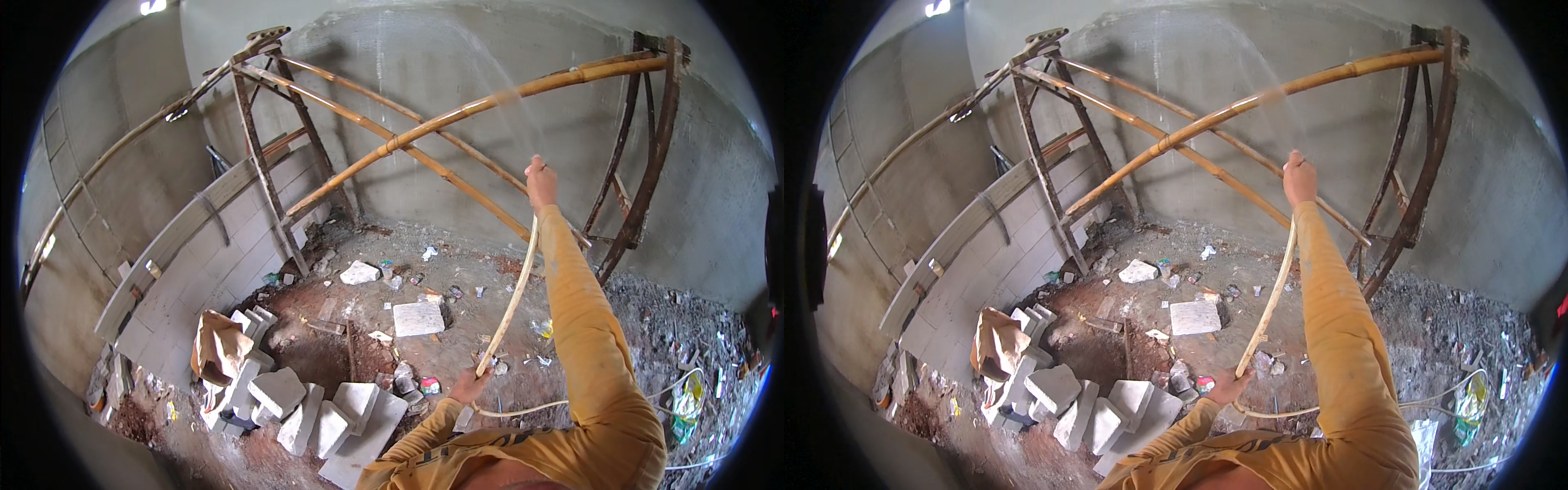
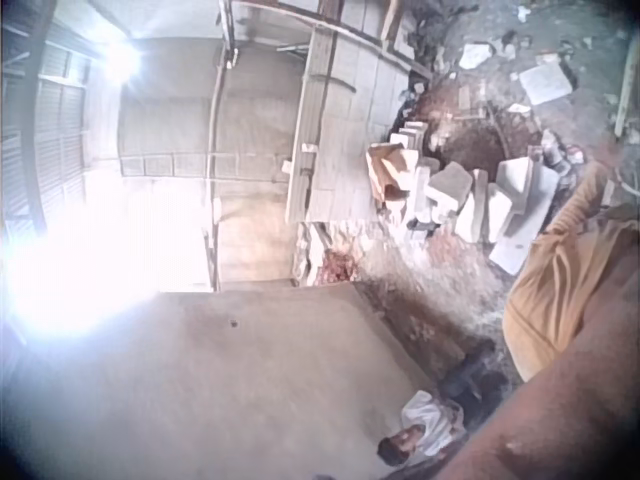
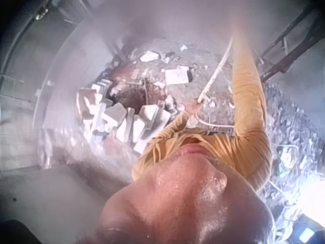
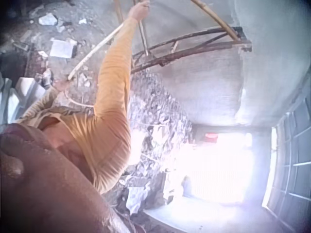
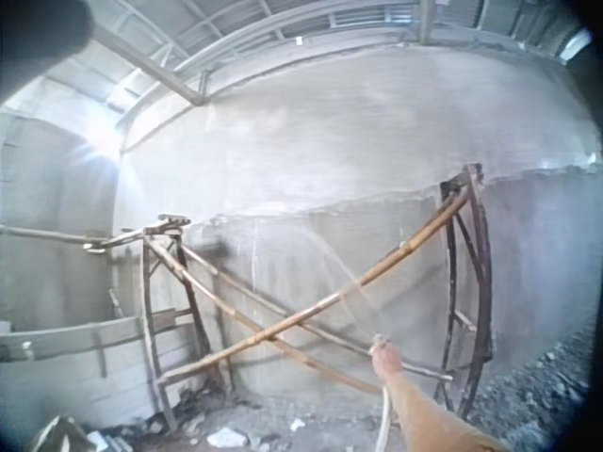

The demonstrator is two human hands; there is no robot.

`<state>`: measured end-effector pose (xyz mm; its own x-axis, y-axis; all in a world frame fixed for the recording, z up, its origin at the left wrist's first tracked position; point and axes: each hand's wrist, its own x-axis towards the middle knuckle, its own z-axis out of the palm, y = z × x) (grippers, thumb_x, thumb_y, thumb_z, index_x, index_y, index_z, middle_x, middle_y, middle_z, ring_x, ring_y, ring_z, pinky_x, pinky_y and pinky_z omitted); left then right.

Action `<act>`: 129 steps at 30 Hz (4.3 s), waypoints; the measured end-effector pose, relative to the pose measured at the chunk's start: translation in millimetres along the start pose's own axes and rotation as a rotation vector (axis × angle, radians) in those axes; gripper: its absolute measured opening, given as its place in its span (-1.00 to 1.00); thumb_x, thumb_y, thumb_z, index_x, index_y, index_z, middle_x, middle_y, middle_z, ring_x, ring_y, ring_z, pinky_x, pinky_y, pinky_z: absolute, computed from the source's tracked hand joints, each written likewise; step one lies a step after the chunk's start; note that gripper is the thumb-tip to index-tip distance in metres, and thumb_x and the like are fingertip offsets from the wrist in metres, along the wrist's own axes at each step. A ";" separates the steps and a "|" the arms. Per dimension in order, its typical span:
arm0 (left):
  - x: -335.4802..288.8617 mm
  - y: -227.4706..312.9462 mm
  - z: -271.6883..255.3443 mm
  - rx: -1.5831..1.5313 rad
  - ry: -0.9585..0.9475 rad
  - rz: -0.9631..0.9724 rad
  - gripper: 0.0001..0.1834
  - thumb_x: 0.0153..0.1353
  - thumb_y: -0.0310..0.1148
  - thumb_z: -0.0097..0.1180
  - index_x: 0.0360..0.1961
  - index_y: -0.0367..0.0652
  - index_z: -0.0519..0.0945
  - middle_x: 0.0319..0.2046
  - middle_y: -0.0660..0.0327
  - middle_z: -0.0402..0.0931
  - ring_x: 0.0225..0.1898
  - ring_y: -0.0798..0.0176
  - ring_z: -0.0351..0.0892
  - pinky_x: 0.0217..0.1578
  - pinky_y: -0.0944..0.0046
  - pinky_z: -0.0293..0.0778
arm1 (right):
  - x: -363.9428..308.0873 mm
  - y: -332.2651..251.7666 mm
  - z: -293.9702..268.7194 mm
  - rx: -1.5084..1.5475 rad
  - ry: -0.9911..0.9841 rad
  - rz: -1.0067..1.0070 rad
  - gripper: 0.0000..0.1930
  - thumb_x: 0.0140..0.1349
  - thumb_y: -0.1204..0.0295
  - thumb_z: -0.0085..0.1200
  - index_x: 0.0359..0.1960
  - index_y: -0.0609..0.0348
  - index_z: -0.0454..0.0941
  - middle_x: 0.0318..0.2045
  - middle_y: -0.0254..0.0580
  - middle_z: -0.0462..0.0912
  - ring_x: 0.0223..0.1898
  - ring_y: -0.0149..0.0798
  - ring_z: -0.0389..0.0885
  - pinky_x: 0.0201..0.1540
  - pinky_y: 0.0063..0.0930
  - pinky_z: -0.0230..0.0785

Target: The person uses a hose to spray water onto a concrete wall and the surrounding floor area in a construction site. They move the hose back and forth to cover different sections of the wall and floor.

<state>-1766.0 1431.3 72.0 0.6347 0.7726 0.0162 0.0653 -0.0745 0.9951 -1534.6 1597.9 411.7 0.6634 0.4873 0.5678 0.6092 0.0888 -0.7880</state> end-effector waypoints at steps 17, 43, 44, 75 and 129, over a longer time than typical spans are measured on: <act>-5.4 -3.2 1.7 0.076 -0.095 -0.064 -0.73 0.13 -0.25 -0.02 -0.29 -0.25 0.47 -0.60 0.08 0.42 -0.53 0.27 0.35 -0.45 0.23 0.33 | -14.1 -6.6 -32.5 -0.072 0.075 -0.007 -0.52 0.15 0.18 -0.43 -0.58 0.31 0.45 -0.45 0.15 0.53 -0.31 0.15 0.47 -0.20 -0.15 0.25; -32.9 -30.6 6.6 -0.033 -0.094 -0.136 -0.71 0.13 -0.22 0.00 -0.29 -0.25 0.49 -0.57 0.13 0.46 -0.52 0.27 0.41 -0.45 0.24 0.35 | -39.5 9.2 -12.8 -0.192 -0.062 0.010 -0.54 0.18 0.19 -0.45 -0.46 0.22 0.50 -0.38 0.08 0.55 -0.25 0.15 0.46 -0.13 -0.12 0.24; -34.0 -45.8 7.9 -0.100 -0.089 -0.162 -0.72 0.13 -0.22 0.00 -0.30 -0.25 0.49 -0.58 0.14 0.46 -0.52 0.29 0.41 -0.47 0.25 0.35 | -44.3 5.1 -1.5 -0.159 -0.110 0.016 -0.54 0.19 0.18 -0.46 -0.45 0.23 0.50 -0.38 0.09 0.55 -0.24 0.15 0.46 -0.13 -0.11 0.24; -40.1 -15.2 23.0 0.267 -0.184 -0.115 -0.60 0.15 -0.09 -0.06 -0.23 -0.25 0.50 -0.45 0.00 0.51 -0.41 0.14 0.45 -0.34 0.20 0.35 | -52.5 40.4 -94.5 0.198 0.171 0.214 -0.56 0.14 0.14 -0.24 -0.65 0.29 0.41 -0.68 -0.03 0.43 -0.56 -0.17 0.39 -0.42 -0.35 0.21; -98.8 -59.5 85.5 0.392 -0.149 -0.457 -0.63 0.08 -0.12 0.02 -0.23 -0.21 0.49 -0.43 -0.10 0.50 -0.34 -0.06 0.52 -0.31 0.14 0.39 | -114.1 220.9 -48.3 0.010 -0.341 0.410 -0.50 0.12 0.11 -0.25 -0.67 0.34 0.46 -0.65 0.07 0.51 -0.53 -0.05 0.50 -0.37 -0.26 0.29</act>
<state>-1766.7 1305.4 2.9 0.5743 0.6870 -0.4453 0.6160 -0.0044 0.7877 -1454.6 1520.0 184.4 0.6666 0.7381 0.1045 0.3243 -0.1609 -0.9322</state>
